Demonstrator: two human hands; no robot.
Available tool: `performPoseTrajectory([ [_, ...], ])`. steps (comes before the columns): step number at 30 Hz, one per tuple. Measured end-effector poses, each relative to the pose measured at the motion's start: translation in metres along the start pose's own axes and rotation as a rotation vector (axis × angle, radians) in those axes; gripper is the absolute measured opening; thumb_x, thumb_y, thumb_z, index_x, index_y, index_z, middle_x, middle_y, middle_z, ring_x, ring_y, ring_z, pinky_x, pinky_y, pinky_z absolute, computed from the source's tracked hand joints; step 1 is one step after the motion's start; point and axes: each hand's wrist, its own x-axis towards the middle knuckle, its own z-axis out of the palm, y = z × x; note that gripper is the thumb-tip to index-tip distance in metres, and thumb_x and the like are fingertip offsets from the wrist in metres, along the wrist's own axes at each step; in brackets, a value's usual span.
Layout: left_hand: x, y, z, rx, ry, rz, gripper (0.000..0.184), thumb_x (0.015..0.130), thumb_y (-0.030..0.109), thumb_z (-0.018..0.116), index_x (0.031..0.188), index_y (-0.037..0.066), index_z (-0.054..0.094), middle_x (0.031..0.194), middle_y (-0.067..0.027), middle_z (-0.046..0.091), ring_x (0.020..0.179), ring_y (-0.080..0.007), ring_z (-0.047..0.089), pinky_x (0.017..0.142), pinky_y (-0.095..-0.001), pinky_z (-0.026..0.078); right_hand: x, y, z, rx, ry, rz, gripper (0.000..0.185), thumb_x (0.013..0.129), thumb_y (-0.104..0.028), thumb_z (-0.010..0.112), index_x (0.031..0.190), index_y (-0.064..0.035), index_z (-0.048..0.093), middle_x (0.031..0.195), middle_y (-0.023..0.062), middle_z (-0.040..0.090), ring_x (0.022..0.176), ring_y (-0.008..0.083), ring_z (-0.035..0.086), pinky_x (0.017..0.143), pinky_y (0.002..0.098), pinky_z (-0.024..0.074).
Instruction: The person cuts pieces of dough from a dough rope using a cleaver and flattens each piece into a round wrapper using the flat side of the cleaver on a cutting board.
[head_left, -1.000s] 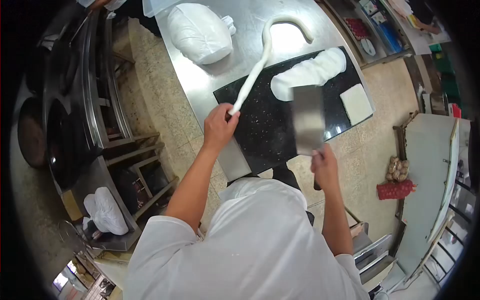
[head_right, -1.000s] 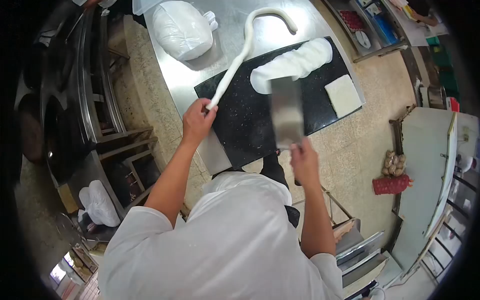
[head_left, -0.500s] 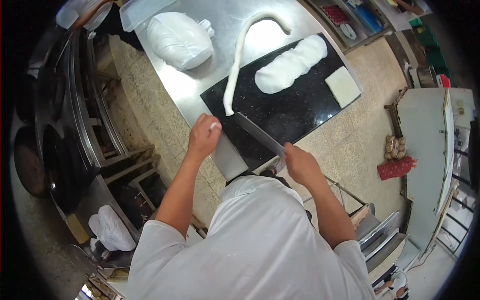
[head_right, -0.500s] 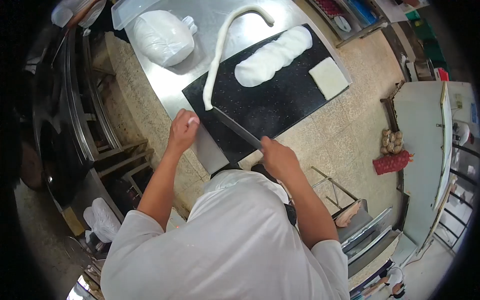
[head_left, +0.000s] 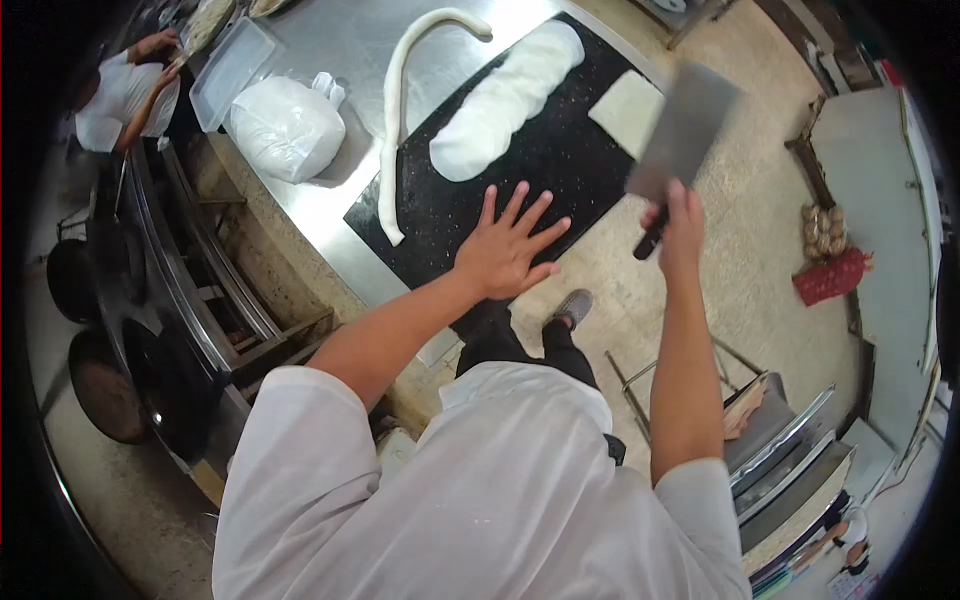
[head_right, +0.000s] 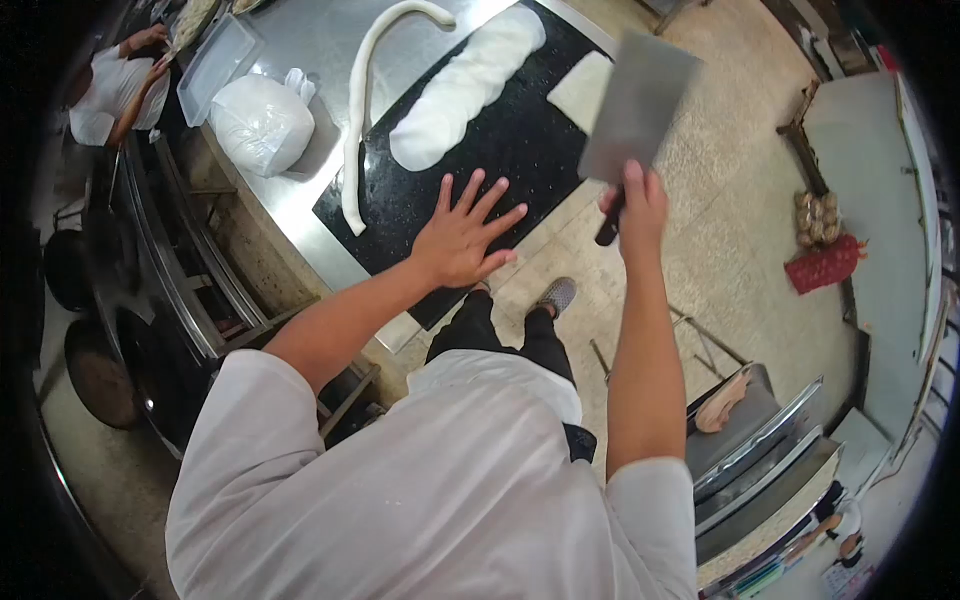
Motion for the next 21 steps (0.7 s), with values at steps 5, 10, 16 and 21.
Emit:
performPoseTrajectory([
  [5, 0.012, -0.002, -0.005, -0.029, -0.036, 0.014, 0.068, 0.099, 0.062, 0.049, 0.158, 0.029, 0.042, 0.168, -0.0140, 0.028, 0.156, -0.0431, 0.018, 0.124, -0.0644, 0.009, 0.000, 0.007, 0.009, -0.001, -0.018, 0.431, 0.027, 0.105, -0.034, 0.056, 0.099, -0.0075, 0.053, 0.069, 0.0015, 0.053, 0.054, 0.0137, 0.053, 0.050, 0.0323, 0.0483],
  [10, 0.006, -0.007, -0.016, -0.172, 0.120, 0.127, 0.068, 0.097, 0.065, 0.051, 0.154, 0.029, 0.048, 0.166, -0.0116, 0.034, 0.156, -0.0369, 0.023, 0.126, -0.0613, 0.010, -0.112, 0.019, 0.005, -0.700, -0.507, 0.283, 0.038, 0.098, -0.035, 0.068, 0.089, 0.0001, 0.060, 0.072, 0.0121, 0.064, 0.064, 0.0252, 0.065, 0.061, 0.0404, 0.0516],
  [16, -0.007, -0.017, -0.003, -0.090, -0.099, 0.280, 0.071, 0.091, 0.067, 0.058, 0.150, 0.028, 0.054, 0.159, -0.0022, 0.046, 0.155, -0.0301, 0.029, 0.125, -0.0609, 0.011, -0.121, 0.038, 0.039, -0.808, -0.769, 0.341, 0.044, 0.091, -0.039, 0.074, 0.102, 0.0034, 0.069, 0.095, 0.0273, 0.071, 0.093, 0.0442, 0.070, 0.082, 0.0492, 0.0533],
  [21, 0.049, -0.043, -0.010, -0.042, 0.012, 0.239, 0.071, 0.093, 0.062, 0.058, 0.154, 0.027, 0.049, 0.164, -0.0062, 0.040, 0.154, -0.0325, 0.030, 0.123, -0.0630, 0.014, -0.063, 0.033, 0.044, -0.835, -0.730, 0.167, 0.051, 0.091, -0.046, 0.072, 0.102, 0.0045, 0.068, 0.095, 0.0276, 0.071, 0.095, 0.0446, 0.070, 0.082, 0.0501, 0.0533],
])
